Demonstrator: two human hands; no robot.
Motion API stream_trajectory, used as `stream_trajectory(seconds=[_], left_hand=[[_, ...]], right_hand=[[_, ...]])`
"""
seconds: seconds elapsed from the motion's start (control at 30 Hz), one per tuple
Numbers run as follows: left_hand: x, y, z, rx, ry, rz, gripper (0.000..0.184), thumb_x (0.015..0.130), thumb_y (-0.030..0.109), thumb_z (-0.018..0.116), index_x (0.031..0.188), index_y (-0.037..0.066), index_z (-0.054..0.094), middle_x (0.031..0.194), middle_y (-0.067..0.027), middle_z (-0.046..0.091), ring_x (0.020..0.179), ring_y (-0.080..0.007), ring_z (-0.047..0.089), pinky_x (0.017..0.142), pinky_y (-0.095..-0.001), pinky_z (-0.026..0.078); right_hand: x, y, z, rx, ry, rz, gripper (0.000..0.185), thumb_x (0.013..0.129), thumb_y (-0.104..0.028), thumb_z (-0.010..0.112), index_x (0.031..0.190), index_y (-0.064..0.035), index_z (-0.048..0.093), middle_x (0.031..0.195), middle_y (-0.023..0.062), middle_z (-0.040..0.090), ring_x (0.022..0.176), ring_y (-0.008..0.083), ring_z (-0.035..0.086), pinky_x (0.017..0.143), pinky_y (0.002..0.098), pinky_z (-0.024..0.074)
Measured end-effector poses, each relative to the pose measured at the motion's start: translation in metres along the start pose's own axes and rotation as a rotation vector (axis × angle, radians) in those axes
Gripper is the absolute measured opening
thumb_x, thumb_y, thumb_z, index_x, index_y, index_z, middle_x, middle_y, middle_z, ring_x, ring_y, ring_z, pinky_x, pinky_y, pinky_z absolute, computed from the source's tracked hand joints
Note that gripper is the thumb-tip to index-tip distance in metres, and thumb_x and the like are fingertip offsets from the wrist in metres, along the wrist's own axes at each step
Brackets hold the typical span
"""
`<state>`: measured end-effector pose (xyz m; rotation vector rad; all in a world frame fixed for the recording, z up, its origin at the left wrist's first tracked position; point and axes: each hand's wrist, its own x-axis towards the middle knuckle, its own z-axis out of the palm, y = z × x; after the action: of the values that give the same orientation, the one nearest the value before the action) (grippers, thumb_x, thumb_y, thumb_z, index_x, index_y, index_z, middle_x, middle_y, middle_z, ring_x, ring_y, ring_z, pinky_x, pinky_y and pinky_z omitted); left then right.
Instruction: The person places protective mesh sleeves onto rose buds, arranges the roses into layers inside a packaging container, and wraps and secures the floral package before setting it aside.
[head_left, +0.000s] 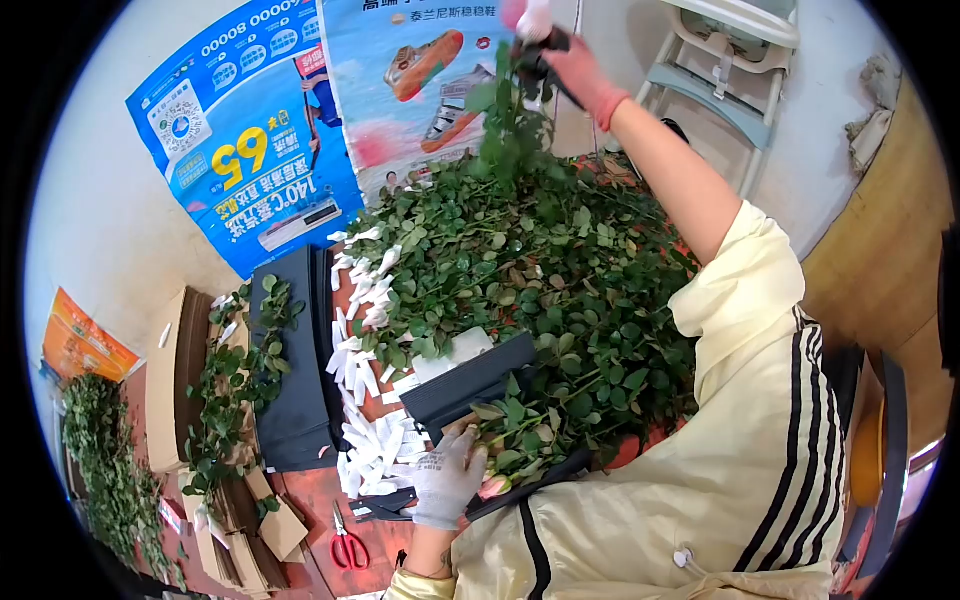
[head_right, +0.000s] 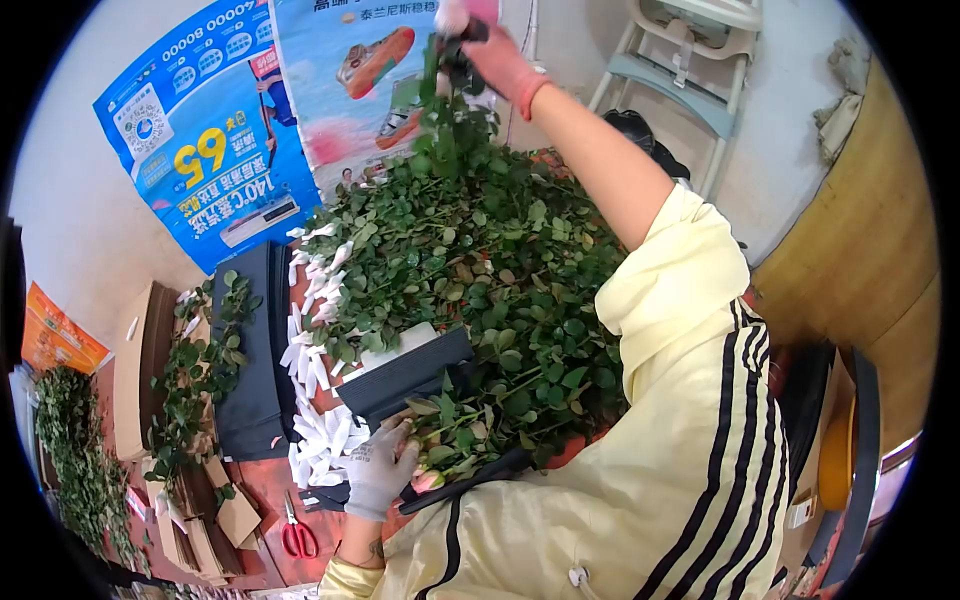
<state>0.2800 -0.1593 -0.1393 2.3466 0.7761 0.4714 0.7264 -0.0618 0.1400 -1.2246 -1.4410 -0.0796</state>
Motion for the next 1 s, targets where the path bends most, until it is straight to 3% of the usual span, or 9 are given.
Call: stream_trajectory(seconds=[0.03,0.1,0.23,0.3,0.37,0.43,0.47,0.63,1.0], left_hand=[[-0.001,-0.003,0.0,0.004,0.005,-0.001,0.036,0.081,0.024,0.057,0.108,0.002,0.064,0.118,-0.013,0.06,0.097,-0.0307,0.062,0.083,-0.0368,0.049],[0.001,-0.007,-0.002,0.054,-0.012,0.04,0.036,0.082,0.026,0.058,0.111,0.006,0.063,0.115,-0.0156,0.061,0.099,-0.0299,0.062,0.081,-0.0383,0.05],[0.019,0.024,-0.062,-0.12,0.204,0.212,0.034,0.079,0.016,0.063,0.11,0.001,0.062,0.101,-0.0159,0.064,0.089,-0.033,0.062,0.08,-0.0365,0.049],[0.035,0.025,-0.085,-0.128,0.319,0.313,0.032,0.076,0.007,0.063,0.108,0.001,0.061,0.097,-0.0124,0.065,0.079,-0.0208,0.061,0.06,-0.0283,0.048],[0.056,0.027,-0.094,-0.238,0.383,0.289,0.051,0.077,0.007,0.061,0.126,-0.001,0.049,0.12,-0.016,0.054,0.101,-0.023,0.058,0.082,-0.0333,0.049],[0.074,0.036,-0.105,-0.023,0.485,0.239,0.063,0.077,0.007,0.06,0.135,-0.001,0.038,0.138,-0.0185,0.037,0.123,-0.0271,0.044,0.099,-0.0385,0.039],[0.081,0.033,-0.108,-0.067,0.491,0.231,0.066,0.077,0.008,0.059,0.138,0.0,0.034,0.142,-0.0183,0.031,0.129,-0.028,0.036,0.103,-0.0394,0.034],[0.107,-0.001,-0.103,-0.404,0.456,0.205,0.079,0.083,0.015,0.06,0.146,0.005,0.015,0.15,-0.0174,0.017,0.138,-0.0309,0.022,0.11,-0.0424,0.023],[0.083,-0.042,-0.104,-0.7,0.335,0.038,0.059,0.087,0.014,0.06,0.137,-0.002,0.035,0.138,-0.0171,0.042,0.128,-0.0258,0.041,0.105,-0.0362,0.034]], right_hand=[[0.004,-0.009,-0.011,-0.276,0.153,-0.158,0.026,0.086,-0.004,0.052,0.111,-0.0002,0.057,0.096,0.0073,0.066,0.089,0.0175,0.063,0.079,0.0317,0.0513],[0.007,-0.075,-0.014,0.311,0.128,-0.107,0.017,0.087,-0.017,0.059,0.1,-0.0061,0.055,0.079,0.0041,0.059,0.07,0.0134,0.059,0.058,0.0269,0.0493],[0.005,-0.122,-0.014,0.218,0.091,-0.134,0.022,0.089,-0.022,0.059,0.099,-0.0025,0.054,0.074,0.007,0.058,0.068,0.0147,0.059,0.058,0.0289,0.049],[0.009,-0.125,-0.017,0.335,-0.047,-0.367,0.02,0.09,-0.019,0.058,0.1,-0.002,0.054,0.076,0.0068,0.058,0.068,0.0158,0.059,0.06,0.0309,0.0492],[0.008,-0.129,-0.018,0.423,0.186,-0.365,0.017,0.091,-0.016,0.057,0.099,-0.001,0.054,0.082,0.0076,0.059,0.072,0.0171,0.06,0.064,0.0323,0.0502],[0.003,-0.134,-0.028,-0.829,0.421,-0.791,0.015,0.088,-0.01,0.057,0.1,0.0003,0.055,0.09,0.0106,0.061,0.078,0.0196,0.061,0.069,0.0324,0.0506],[-0.002,-0.142,-0.022,-0.296,0.243,-0.233,0.023,0.08,-0.002,0.058,0.103,-0.0006,0.056,0.096,0.0154,0.061,0.087,0.0278,0.061,0.076,0.0357,0.0502],[-0.009,-0.054,-0.044,1.33,-0.083,-0.074,0.014,0.088,-0.011,0.053,0.099,-0.0033,0.055,0.095,0.0089,0.061,0.088,0.025,0.06,0.081,0.0401,0.0504],[-0.06,-0.114,-0.016,0.501,0.204,-0.351,0.019,0.089,-0.004,0.056,0.109,-0.0034,0.058,0.1,0.0059,0.063,0.093,0.0161,0.06,0.082,0.029,0.0493]])
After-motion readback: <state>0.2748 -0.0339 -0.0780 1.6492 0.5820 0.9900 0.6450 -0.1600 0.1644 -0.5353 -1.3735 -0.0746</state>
